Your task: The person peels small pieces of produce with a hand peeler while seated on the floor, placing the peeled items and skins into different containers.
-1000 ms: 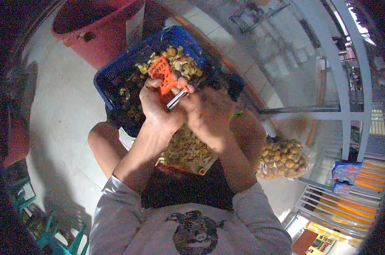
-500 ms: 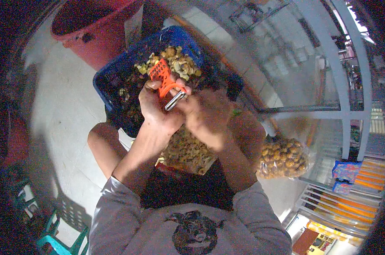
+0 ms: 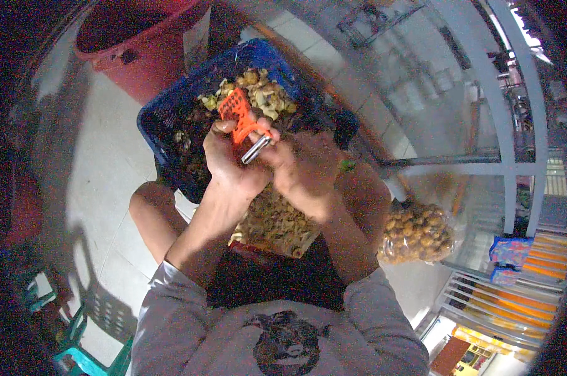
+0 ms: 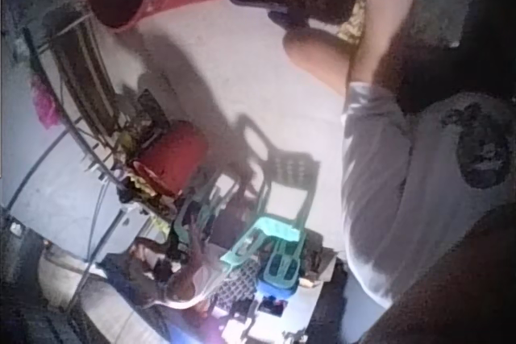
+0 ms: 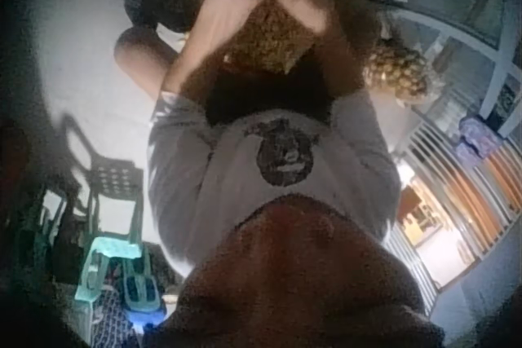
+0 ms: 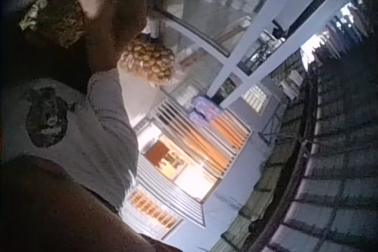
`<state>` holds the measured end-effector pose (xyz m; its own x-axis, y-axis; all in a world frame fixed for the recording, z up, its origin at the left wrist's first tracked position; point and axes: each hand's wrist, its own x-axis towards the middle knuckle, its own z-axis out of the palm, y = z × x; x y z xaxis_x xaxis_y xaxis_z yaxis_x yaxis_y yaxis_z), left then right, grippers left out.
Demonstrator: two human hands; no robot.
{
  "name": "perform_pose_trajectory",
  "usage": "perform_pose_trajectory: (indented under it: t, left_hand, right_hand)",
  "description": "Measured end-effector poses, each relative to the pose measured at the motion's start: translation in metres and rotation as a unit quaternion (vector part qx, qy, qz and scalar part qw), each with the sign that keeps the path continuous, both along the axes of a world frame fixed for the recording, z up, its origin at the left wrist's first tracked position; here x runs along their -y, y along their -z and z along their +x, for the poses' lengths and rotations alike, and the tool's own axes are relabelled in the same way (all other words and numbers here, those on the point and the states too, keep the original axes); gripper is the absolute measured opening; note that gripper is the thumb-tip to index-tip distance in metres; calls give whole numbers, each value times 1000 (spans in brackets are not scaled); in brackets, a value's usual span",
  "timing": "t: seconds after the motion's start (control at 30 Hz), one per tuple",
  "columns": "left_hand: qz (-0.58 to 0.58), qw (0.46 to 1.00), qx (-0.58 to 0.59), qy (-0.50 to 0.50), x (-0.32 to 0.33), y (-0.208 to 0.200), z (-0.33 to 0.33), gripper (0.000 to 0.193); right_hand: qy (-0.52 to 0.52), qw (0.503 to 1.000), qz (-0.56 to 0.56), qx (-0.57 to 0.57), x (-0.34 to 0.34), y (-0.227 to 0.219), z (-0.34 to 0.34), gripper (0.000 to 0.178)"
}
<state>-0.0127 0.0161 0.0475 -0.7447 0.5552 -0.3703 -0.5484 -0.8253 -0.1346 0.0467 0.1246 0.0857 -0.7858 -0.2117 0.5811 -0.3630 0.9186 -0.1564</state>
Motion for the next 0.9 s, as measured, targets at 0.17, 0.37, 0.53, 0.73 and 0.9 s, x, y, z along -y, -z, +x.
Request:
perform_pose_trajectory:
  t: [0.17,0.37,0.53,0.73,0.9]
  left_hand:
    - [8,1000,-12,-17,0,-3,-3,25]
    - [16,999,8,38,5,-8,-2,24]
    - [31,1000,0,2,2,2,-3,24]
    - [73,997,3,5,5,-4,-1,22]
    - [-3,1000,8,-8,2,-3,1,23]
  right_hand:
    - [-27,999,-39,-22,2,16,4,10]
    - [38,994,-77,-62,-7,8,-7,21]
    - [27,995,74,-68,0,-2,-3,18]
    - [10,998,-25,-56,-4,4,-7,13]
    - [-30,998,-60,-23,0,13,-1,9]
